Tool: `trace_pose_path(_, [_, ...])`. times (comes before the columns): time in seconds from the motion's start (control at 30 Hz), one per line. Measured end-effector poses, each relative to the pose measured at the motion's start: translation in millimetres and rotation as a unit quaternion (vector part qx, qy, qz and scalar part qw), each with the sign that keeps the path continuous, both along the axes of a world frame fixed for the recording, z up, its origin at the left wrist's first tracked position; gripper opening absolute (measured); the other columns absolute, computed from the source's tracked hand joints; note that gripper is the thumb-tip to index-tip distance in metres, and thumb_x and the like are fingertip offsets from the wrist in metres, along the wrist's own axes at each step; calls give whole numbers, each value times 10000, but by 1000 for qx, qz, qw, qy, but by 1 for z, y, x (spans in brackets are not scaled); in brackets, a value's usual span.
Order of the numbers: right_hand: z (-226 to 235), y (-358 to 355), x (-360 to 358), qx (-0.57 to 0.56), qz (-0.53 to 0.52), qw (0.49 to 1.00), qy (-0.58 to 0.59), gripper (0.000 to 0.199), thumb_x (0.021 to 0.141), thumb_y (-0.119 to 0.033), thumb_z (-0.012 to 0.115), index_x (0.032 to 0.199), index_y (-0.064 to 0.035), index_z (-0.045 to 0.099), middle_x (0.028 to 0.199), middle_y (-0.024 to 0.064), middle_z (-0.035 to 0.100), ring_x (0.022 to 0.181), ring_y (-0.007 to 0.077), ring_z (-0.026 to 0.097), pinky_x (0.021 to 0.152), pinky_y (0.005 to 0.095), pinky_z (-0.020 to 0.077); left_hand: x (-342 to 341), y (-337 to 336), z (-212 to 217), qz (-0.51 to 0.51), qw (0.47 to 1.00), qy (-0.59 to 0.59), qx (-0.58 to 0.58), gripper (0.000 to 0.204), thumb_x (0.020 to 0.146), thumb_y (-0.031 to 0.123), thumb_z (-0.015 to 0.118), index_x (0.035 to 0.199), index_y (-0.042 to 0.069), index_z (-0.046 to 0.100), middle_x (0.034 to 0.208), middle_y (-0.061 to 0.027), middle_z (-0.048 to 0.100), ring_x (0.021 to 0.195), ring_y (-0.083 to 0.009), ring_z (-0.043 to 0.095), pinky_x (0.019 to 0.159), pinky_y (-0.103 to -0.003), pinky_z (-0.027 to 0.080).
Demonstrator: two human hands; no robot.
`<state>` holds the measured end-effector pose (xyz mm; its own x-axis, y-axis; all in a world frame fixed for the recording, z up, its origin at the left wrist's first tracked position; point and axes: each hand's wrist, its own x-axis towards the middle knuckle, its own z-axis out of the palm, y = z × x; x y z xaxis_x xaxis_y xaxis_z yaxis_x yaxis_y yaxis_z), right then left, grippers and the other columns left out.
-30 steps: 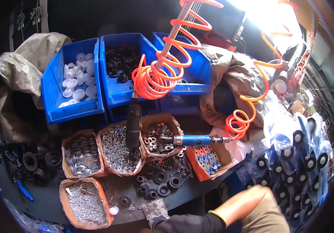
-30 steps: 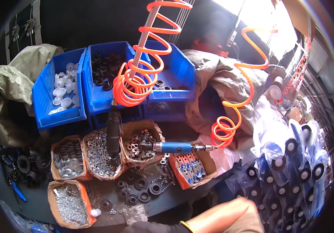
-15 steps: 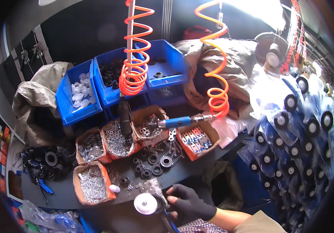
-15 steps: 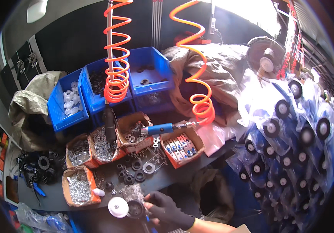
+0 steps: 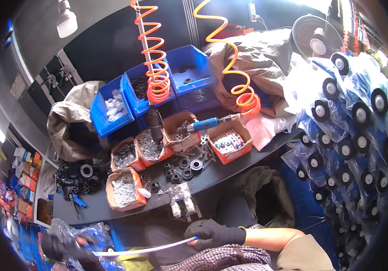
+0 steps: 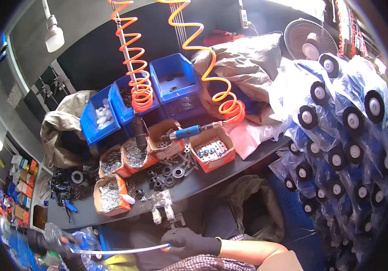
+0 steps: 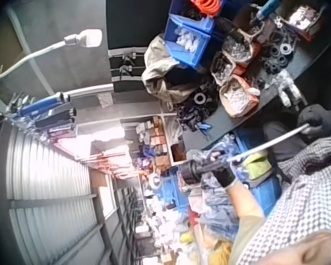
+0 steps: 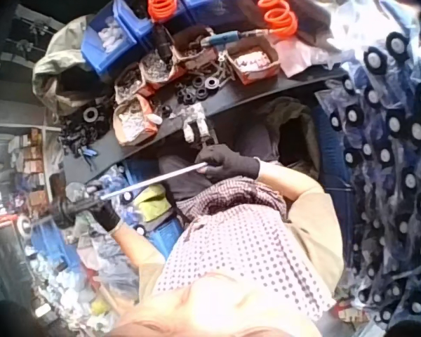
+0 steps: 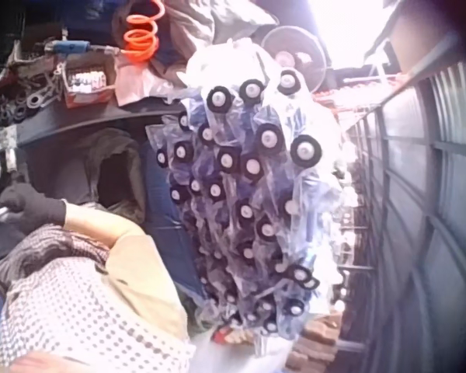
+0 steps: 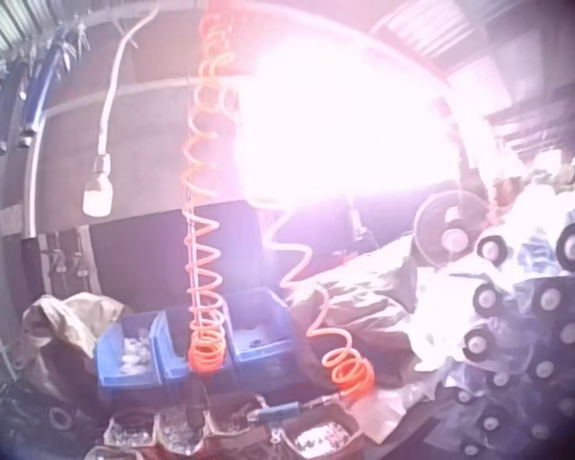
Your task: The person packages completed caulking guns into plastic sleeves and assembles new guns by connecting hardware parts, applying lubricant, tightening fasteners with a pneumatic tool, and attaching plungers and barrels.
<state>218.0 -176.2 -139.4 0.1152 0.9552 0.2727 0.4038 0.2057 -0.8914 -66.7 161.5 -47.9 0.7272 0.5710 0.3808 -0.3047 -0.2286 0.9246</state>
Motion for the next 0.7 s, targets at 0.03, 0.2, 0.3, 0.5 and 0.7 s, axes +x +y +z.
trace_pose_path(0.03, [23, 0, -9, -53, 57, 990, 115, 186, 919, -218, 603, 965, -38, 606, 847, 55, 624, 773, 136, 600, 707, 285, 464, 14, -41, 8, 40, 997, -35, 51, 591, 814, 478, 690, 1100, 2, 488, 1069, -112, 491, 1021, -214, 512, 931, -419, 409])
trace_pose_path(0.2, [68, 5, -43, -117, 138, 880, 440, 339, 999, -323, 457, 811, -47, 513, 685, -8, 523, 640, 68, 492, 595, 255, 404, 64, -78, -50, 410, 884, 122, 186, 385, 853, 157, 544, 1195, -14, 498, 1051, -78, 498, 952, -198, 498, 898, -351, 421])
trace_pose_path(0.3, [102, 25, -62, -37, 59, 929, 363, 351, 991, -316, 461, 859, -2, 544, 688, 22, 557, 651, 92, 529, 629, 264, 434, 147, -156, -27, 233, 943, -216, 96, 650, 780, 141, 542, 1388, 5, 357, 984, -70, 463, 873, -154, 474, 855, -333, 427])
trace_pose_path(0.5, [35, -44, -19, -158, 2, 929, 334, 297, 967, -229, 496, 886, 16, 642, 763, 55, 643, 730, 115, 606, 673, 285, 475, 102, -44, -19, 334, 941, -52, -24, 160, 785, 123, 536, 941, 103, 504, 875, 13, 434, 667, -53, 448, 574, -190, 410])
trace_pose_path(0.7, [71, 51, -21, -167, 68, 903, 391, 229, 971, -228, 523, 943, -14, 600, 816, -16, 567, 791, 66, 509, 736, 252, 437, 151, -131, -70, 256, 942, 50, 210, 755, 567, 136, 826, 1182, 73, 393, 1018, -56, 454, 834, -148, 501, 715, -282, 475])
